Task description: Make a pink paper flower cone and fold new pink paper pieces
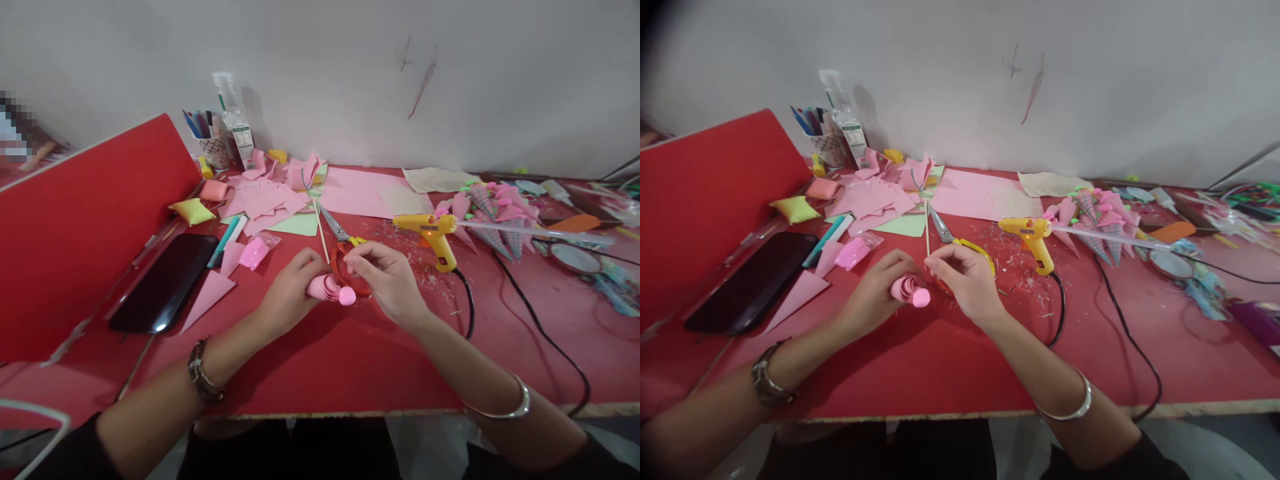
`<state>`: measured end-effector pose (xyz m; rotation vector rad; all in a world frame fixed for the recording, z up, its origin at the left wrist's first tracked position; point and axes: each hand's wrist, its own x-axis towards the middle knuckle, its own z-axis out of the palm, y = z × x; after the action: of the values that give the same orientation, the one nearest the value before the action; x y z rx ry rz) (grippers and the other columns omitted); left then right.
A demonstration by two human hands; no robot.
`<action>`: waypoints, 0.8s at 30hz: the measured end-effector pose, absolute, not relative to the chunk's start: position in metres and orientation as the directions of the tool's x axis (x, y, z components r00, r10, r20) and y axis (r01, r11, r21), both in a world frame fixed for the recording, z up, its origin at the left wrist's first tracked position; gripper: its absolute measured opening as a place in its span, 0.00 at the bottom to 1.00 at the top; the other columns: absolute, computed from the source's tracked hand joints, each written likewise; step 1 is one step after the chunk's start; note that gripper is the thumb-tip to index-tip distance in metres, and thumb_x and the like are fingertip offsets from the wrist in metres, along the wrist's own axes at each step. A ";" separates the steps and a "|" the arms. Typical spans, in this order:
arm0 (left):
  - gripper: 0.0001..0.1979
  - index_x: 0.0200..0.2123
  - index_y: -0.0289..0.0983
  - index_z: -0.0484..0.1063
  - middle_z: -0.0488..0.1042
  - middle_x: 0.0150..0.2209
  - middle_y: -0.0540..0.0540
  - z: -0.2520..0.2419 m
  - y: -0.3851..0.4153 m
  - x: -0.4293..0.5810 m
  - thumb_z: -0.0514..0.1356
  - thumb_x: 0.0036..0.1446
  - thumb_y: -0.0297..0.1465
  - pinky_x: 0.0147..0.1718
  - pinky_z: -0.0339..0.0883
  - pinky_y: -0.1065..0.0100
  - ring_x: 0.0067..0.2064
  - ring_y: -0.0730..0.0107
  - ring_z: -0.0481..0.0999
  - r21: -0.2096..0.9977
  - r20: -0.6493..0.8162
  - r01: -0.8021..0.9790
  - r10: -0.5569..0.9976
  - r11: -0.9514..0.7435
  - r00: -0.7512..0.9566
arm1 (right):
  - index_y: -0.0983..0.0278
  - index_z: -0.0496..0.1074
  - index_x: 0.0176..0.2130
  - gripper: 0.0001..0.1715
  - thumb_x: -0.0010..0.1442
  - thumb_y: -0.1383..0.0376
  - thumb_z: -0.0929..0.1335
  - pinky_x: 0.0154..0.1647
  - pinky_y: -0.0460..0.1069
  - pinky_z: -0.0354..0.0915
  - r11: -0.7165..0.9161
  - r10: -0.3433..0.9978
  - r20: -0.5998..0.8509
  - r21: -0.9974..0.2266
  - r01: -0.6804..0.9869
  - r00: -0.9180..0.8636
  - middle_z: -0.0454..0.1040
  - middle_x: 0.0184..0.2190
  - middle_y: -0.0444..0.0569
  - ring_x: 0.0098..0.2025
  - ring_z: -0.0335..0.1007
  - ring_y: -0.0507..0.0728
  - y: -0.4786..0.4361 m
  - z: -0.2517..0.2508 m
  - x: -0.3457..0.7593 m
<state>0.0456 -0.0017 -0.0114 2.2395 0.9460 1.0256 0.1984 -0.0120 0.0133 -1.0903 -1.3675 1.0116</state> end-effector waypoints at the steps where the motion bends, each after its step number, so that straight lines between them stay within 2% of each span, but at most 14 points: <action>1: 0.06 0.29 0.36 0.65 0.61 0.30 0.50 -0.011 -0.002 0.045 0.56 0.47 0.20 0.29 0.60 0.72 0.31 0.74 0.64 0.659 0.472 0.380 0.750 -0.649 0.463 | 0.62 0.70 0.22 0.05 0.47 0.67 0.67 0.21 0.42 0.59 0.223 0.975 0.223 -0.972 0.078 -0.014 0.67 0.17 0.39 0.20 0.60 0.45 -0.012 0.013 0.198; 3: 0.07 0.29 0.37 0.64 0.61 0.31 0.50 -0.010 -0.002 0.044 0.55 0.48 0.20 0.30 0.60 0.72 0.32 0.74 0.64 0.637 0.525 0.366 0.730 -0.678 0.437 | 0.61 0.72 0.25 0.03 0.47 0.68 0.67 0.24 0.42 0.62 0.222 0.975 0.222 -0.971 0.086 -0.016 0.69 0.21 0.40 0.23 0.63 0.46 -0.012 0.012 0.198; 6: 0.05 0.29 0.37 0.64 0.61 0.31 0.50 -0.009 -0.002 0.043 0.55 0.49 0.21 0.31 0.60 0.71 0.32 0.74 0.63 0.636 0.548 0.311 0.698 -0.706 0.461 | 0.59 0.73 0.32 0.09 0.48 0.69 0.66 0.31 0.44 0.65 0.229 0.972 0.224 -0.970 0.076 -0.068 0.72 0.29 0.42 0.30 0.67 0.48 -0.012 0.010 0.199; 10: 0.02 0.28 0.36 0.64 0.63 0.31 0.49 -0.006 -0.002 0.045 0.56 0.49 0.26 0.34 0.60 0.69 0.34 0.73 0.64 0.801 0.391 0.205 0.751 -0.563 0.532 | 0.58 0.73 0.33 0.11 0.49 0.71 0.66 0.37 0.46 0.66 0.275 0.956 0.266 -0.959 0.066 -0.125 0.72 0.32 0.42 0.35 0.68 0.49 -0.012 0.011 0.200; 13: 0.04 0.27 0.35 0.62 0.63 0.29 0.51 -0.005 -0.002 0.047 0.55 0.49 0.29 0.31 0.59 0.70 0.31 0.74 0.63 0.928 0.204 0.153 0.808 -0.340 0.553 | 0.59 0.73 0.31 0.09 0.49 0.71 0.66 0.35 0.46 0.67 0.292 0.951 0.283 -0.954 0.066 -0.121 0.73 0.30 0.42 0.33 0.69 0.49 -0.013 0.013 0.198; 16: 0.08 0.23 0.35 0.60 0.58 0.22 0.55 -0.003 -0.003 0.047 0.55 0.48 0.32 0.24 0.56 0.73 0.24 0.79 0.58 0.979 0.058 0.126 0.808 -0.162 0.587 | 0.61 0.72 0.28 0.07 0.48 0.71 0.67 0.31 0.45 0.67 0.293 0.950 0.287 -0.955 0.040 -0.124 0.73 0.27 0.42 0.30 0.68 0.48 -0.013 0.014 0.197; 19: 0.12 0.18 0.36 0.57 0.55 0.17 0.56 -0.003 -0.003 0.046 0.54 0.47 0.35 0.21 0.51 0.74 0.21 0.80 0.55 0.989 -0.005 0.124 0.804 -0.085 0.594 | 0.62 0.71 0.28 0.06 0.47 0.72 0.67 0.30 0.45 0.66 0.298 0.945 0.288 -0.954 0.044 -0.154 0.71 0.25 0.42 0.29 0.68 0.48 -0.014 0.014 0.195; 24: 0.14 0.16 0.35 0.59 0.59 0.17 0.55 -0.004 -0.001 0.044 0.54 0.47 0.36 0.21 0.51 0.73 0.21 0.80 0.58 0.993 -0.068 0.121 0.799 -0.006 0.597 | 0.63 0.70 0.28 0.05 0.48 0.72 0.66 0.26 0.44 0.65 0.286 0.939 0.272 -0.958 0.037 -0.209 0.70 0.23 0.41 0.24 0.65 0.46 -0.014 0.014 0.194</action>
<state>0.0444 -0.0009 -0.0044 1.5069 0.8138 0.6411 0.1938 -0.0143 0.0136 -0.9381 -1.5275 1.1033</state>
